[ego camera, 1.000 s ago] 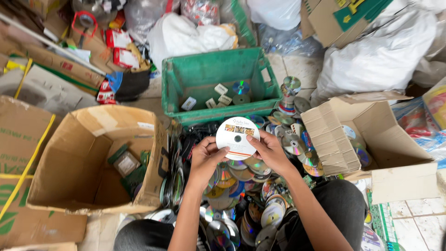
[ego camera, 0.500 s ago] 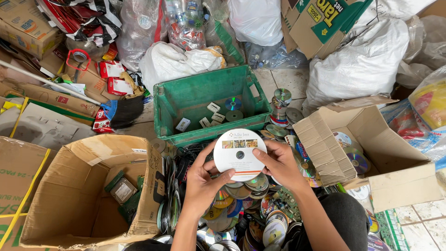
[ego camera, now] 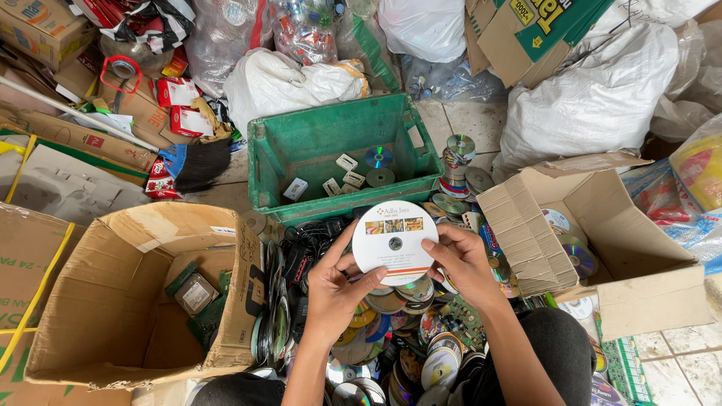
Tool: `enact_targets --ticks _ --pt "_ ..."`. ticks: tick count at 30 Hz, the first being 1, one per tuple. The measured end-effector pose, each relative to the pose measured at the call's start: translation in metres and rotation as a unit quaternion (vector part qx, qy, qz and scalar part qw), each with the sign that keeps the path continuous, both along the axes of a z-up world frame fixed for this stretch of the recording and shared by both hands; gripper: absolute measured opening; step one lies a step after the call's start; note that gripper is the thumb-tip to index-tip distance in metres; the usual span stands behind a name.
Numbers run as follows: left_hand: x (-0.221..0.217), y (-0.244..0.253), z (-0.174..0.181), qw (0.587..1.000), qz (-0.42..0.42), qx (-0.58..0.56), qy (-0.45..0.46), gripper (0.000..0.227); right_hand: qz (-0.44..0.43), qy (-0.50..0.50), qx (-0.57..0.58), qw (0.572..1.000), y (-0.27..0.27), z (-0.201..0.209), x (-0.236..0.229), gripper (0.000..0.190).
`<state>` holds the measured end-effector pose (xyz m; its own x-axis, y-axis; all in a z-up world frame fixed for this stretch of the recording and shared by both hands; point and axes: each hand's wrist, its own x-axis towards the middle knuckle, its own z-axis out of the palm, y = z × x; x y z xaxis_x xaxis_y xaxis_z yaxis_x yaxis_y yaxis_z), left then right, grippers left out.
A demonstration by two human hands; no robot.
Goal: The person sits on the floor and sorts through a large pile of electronic waste, primarily CDs and circuit boards. They pick up individual items, briefly look at them, and place them into either a green crate or a cardboard box.
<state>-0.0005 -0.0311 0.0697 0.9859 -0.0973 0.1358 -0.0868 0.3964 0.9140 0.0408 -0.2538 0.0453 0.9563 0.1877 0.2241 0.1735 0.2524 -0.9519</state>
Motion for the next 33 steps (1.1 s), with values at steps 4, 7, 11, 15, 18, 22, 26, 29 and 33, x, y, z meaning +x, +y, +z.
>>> enact_targets --ticks 4,7,11,15,18,22,26,29,33 --pt "0.001 0.002 0.0 1.0 0.007 0.006 -0.005 0.082 0.0 0.01 0.002 1.0 0.003 -0.002 0.001 0.014" --pt "0.002 0.002 -0.003 1.0 0.013 0.01 -0.007 0.081 0.003 0.008 -0.002 1.0 0.004 -0.002 0.002 0.015" --pt "0.003 0.004 -0.007 1.0 0.019 0.011 -0.008 0.081 0.008 0.013 0.002 1.0 0.006 -0.007 0.002 0.015" --pt "0.005 0.004 -0.008 0.999 0.024 0.02 -0.015 0.081 0.01 0.013 0.0 1.0 0.006 -0.008 0.004 0.014" --pt "0.005 0.004 -0.009 0.999 0.026 0.023 -0.013 0.081 0.011 0.013 -0.004 1.0 0.006 -0.007 0.004 0.016" --pt "0.005 0.004 -0.008 0.999 0.027 0.024 -0.005 0.081 0.01 0.019 -0.011 1.0 0.007 -0.005 0.002 0.017" --pt "0.006 0.004 -0.01 0.999 0.027 0.025 0.004 0.081 0.009 0.018 -0.016 1.0 0.008 -0.002 0.003 0.016" --pt "0.006 0.004 -0.011 0.999 0.031 0.038 -0.001 0.08 0.0 0.032 -0.015 0.999 0.008 -0.007 0.004 0.017" --pt "0.007 0.003 -0.012 0.998 0.036 0.044 0.003 0.079 -0.003 0.036 -0.023 0.999 0.01 -0.012 0.006 0.016"
